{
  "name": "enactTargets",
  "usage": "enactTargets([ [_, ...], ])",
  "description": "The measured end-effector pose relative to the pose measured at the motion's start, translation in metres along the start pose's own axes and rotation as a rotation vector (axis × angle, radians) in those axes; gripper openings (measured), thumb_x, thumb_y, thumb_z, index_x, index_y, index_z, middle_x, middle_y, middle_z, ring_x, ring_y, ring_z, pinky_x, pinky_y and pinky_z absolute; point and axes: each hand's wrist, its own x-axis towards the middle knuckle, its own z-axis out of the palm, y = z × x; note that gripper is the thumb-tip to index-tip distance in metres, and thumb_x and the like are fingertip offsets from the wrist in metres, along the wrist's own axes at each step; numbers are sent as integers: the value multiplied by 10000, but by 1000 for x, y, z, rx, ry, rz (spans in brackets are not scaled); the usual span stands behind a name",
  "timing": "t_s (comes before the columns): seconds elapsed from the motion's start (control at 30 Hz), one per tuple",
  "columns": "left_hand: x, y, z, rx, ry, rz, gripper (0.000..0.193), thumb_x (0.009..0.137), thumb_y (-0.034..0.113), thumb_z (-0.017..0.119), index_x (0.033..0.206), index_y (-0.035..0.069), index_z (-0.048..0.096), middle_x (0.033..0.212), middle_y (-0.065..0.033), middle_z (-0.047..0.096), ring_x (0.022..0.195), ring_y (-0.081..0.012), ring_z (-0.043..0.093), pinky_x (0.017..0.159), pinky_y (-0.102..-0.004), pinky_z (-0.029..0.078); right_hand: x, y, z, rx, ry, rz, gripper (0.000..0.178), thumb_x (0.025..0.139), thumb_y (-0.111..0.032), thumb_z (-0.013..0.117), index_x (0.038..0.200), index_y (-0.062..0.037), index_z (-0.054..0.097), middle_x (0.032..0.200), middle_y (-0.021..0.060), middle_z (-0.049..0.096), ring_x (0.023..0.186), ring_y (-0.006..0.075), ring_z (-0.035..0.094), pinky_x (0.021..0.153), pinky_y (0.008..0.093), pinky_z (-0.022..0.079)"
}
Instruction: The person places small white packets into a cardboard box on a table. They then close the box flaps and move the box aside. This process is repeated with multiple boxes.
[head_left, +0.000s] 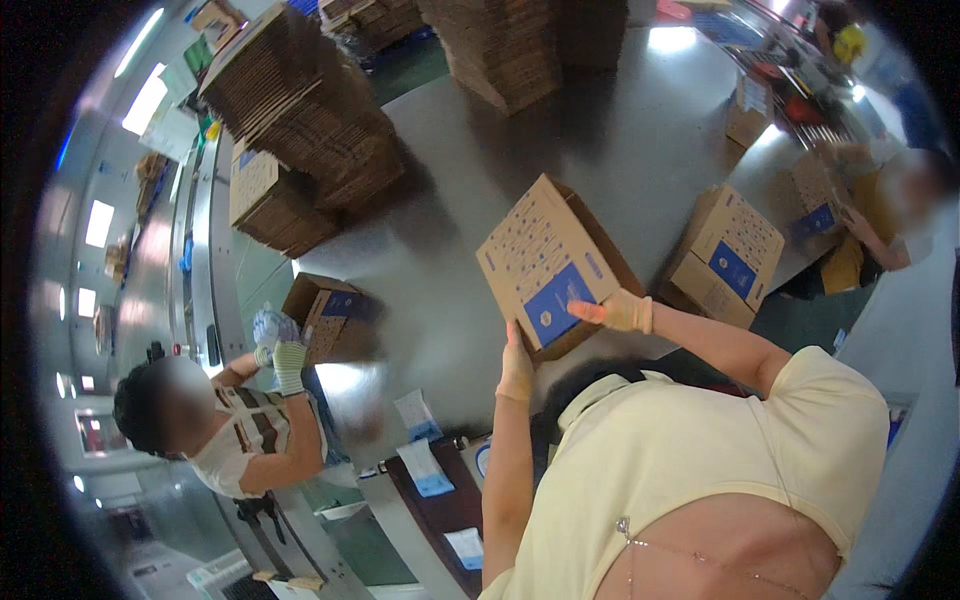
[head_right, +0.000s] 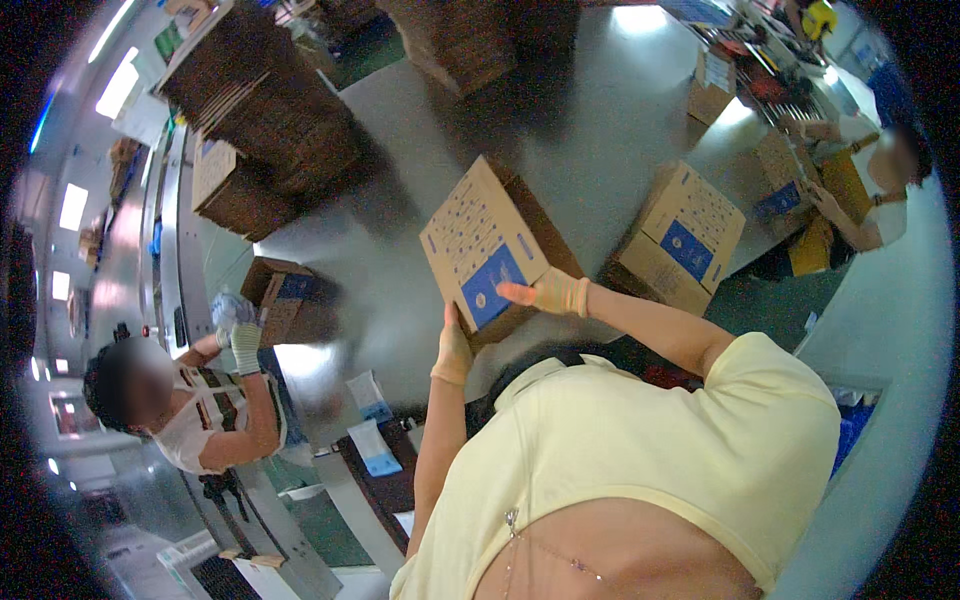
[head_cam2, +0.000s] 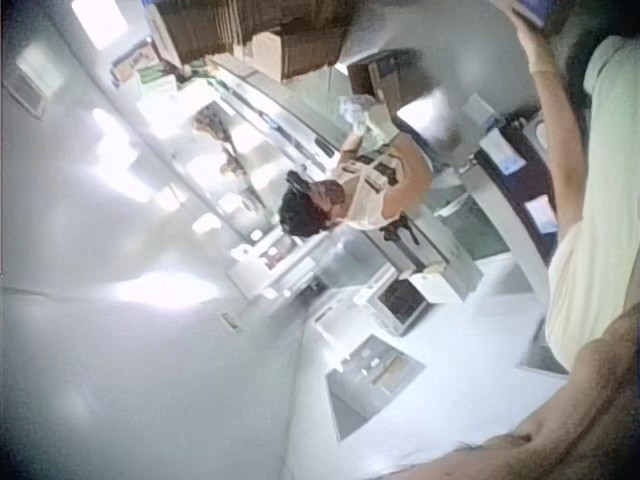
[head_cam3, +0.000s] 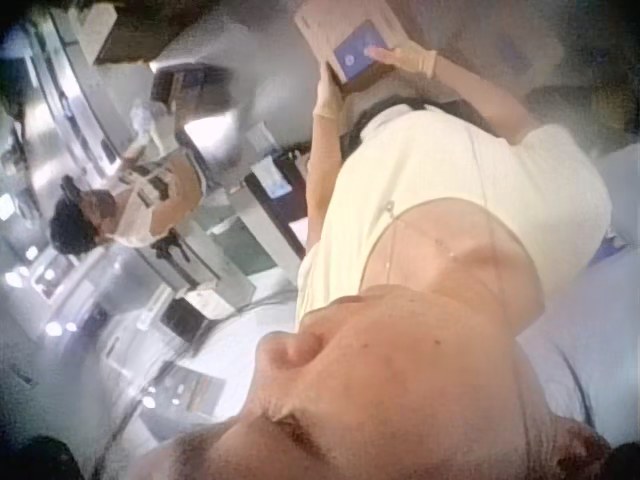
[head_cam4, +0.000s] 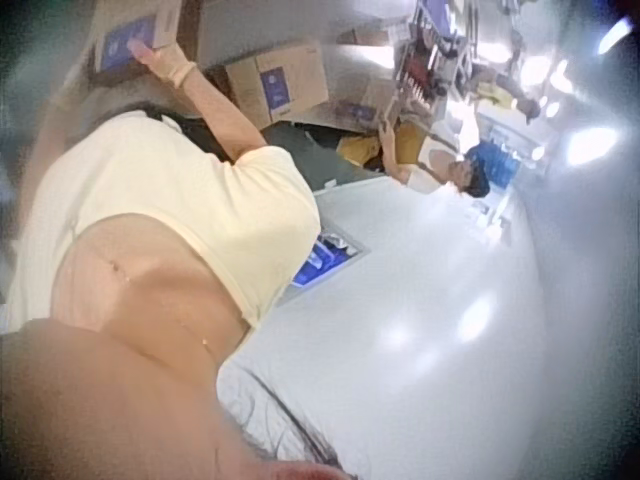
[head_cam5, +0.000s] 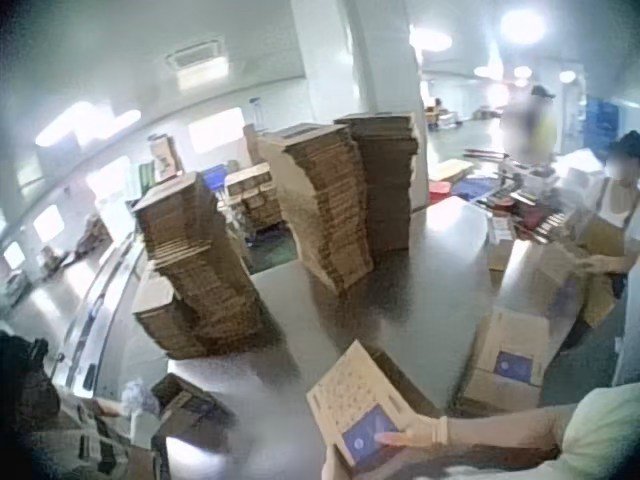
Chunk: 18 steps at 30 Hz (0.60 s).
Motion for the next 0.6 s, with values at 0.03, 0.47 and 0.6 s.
enactTargets([
  [0.03, -3, -6, -12, 61, 18, -17, 582, 954, 486, 432, 1377, 86, 402, 1322, -63, 507, 1192, -271, 502, 996, -368, 404, 4, -3, 5, -180, -35, 5, 599, 837, -396, 671, 1275, -33, 481, 1230, 143, 550, 1136, 280, 508, 968, 380, 404],
  [0.47, -24, 42, -75, 1691, 475, 1127, 241, 907, 231, 514, 941, 42, 659, 1046, -123, 626, 1051, -302, 546, 930, -395, 420, 27, 34, 23, -962, -355, -614, 436, 830, -295, 624, 1236, -142, 585, 1246, 41, 599, 1288, 236, 427, 1128, 492, 183],
  [0.6, -6, 70, -60, 1942, 535, 924, 254, 859, 257, 560, 761, 58, 684, 916, -68, 644, 985, -282, 554, 932, -458, 389, 41, 32, 33, -565, -171, -276, 361, 853, -219, 582, 1194, -104, 609, 1184, 96, 624, 1169, 251, 519, 1076, 450, 273],
])
